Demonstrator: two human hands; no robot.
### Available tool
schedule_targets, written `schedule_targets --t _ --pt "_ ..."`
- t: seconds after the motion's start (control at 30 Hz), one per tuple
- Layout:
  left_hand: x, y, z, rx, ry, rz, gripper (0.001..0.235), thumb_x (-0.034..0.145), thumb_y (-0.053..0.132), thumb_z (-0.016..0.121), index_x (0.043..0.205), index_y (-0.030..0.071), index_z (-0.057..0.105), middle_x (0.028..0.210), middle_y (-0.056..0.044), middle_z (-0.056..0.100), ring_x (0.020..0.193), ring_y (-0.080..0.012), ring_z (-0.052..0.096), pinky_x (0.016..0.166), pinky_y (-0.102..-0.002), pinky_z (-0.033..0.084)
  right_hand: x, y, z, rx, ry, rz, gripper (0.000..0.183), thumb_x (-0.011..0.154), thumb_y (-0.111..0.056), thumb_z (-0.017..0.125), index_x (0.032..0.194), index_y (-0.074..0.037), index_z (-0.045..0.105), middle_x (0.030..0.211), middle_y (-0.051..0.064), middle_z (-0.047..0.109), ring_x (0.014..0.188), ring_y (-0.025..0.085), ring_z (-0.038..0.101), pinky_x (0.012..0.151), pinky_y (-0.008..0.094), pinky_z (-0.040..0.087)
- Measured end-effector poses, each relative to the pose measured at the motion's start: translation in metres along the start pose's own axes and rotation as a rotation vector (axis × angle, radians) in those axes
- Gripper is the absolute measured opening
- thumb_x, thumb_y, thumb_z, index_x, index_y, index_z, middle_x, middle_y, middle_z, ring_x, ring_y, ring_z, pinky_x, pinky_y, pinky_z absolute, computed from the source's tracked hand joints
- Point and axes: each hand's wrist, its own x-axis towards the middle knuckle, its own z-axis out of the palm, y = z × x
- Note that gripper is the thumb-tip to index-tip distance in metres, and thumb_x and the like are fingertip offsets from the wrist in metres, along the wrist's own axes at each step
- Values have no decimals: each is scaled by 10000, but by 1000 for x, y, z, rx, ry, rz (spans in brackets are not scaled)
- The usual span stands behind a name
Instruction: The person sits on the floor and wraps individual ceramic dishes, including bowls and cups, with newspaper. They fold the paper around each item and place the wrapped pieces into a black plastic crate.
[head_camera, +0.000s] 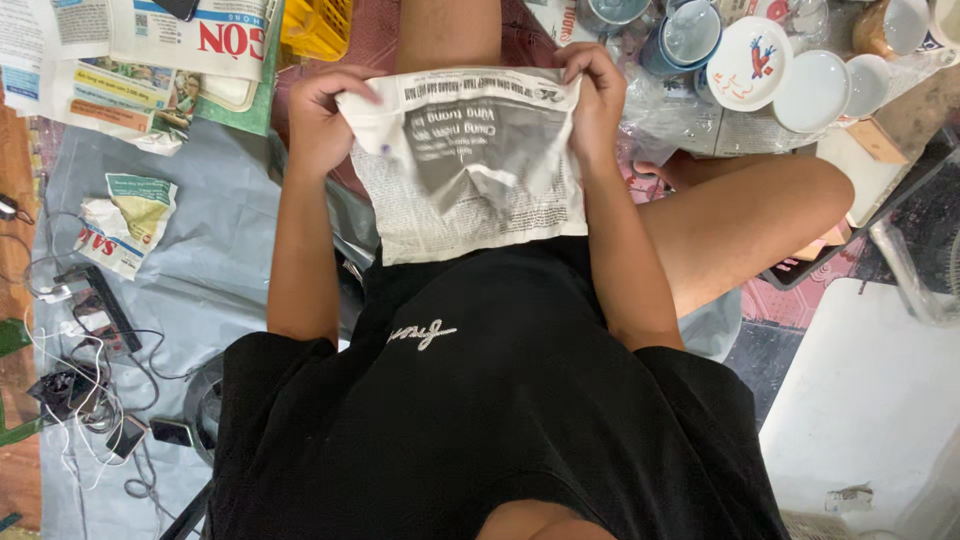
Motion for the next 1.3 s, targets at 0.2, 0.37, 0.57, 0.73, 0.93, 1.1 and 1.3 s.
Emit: schedule_targets --t 0.2,0.37,0.57,0.73,0.93,1.1,1.3 --pt "14 12 -21 32 -266 -72 192 862 -171 601 834 0 685 1294 -176 714 1154 -236 702 977 -318 564 7 -1 -21 -31 -188 29 194 880 103 456 736 -19 501 1205 124 668 1068 189 572 1005 254 408" --pt "24 16 -21 -58 -307 -69 151 855 -122 631 789 13 643 1431 -178 640 1315 -261 637 1122 -353 509 -1 -7 -22 -160 -255 16 262 948 158 401 753 5 488 1132 123 649 1017 190 590 963 255 443" --pt "7 -6 1 -569 95 -70 247 944 222 515 1023 42 666 1431 -175 589 1352 -299 546 1168 -378 440 -4 -12 -12 -216 -165 -87 250 914 188 375 760 20 478 1128 154 649 972 197 577 904 254 443" --pt "-17 -11 26 -271 256 -351 599 946 67 752 1442 46 417 1380 -130 606 1266 -226 599 1086 -367 491 -7 -12 -6 -249 -102 -187 205 839 171 369 751 18 473 1164 179 646 989 221 586 914 270 449" --pt "-10 18 40 -333 261 -136 703 932 -100 792 1504 -23 389 1288 -162 701 1171 -225 705 1065 -361 571 1 -1 -8 155 -34 40 178 1037 -50 346 1127 -68 498 1334 204 656 1240 291 607 1124 353 456" --pt "-4 40 47 -242 315 -2 798 898 -150 802 1516 26 328 1253 -172 707 1174 -231 709 1072 -360 572 -6 -11 -3 -70 -47 112 508 1089 -188 505 1567 -97 358 1613 165 420 1485 261 396 1251 388 311" --pt "-8 24 37 -230 247 10 722 921 -17 836 1492 18 396 1385 -84 604 1276 -168 610 1109 -313 505 -19 -38 7 -75 -172 143 969 890 32 873 1586 -106 213 1523 226 496 1328 313 647 1118 439 588"
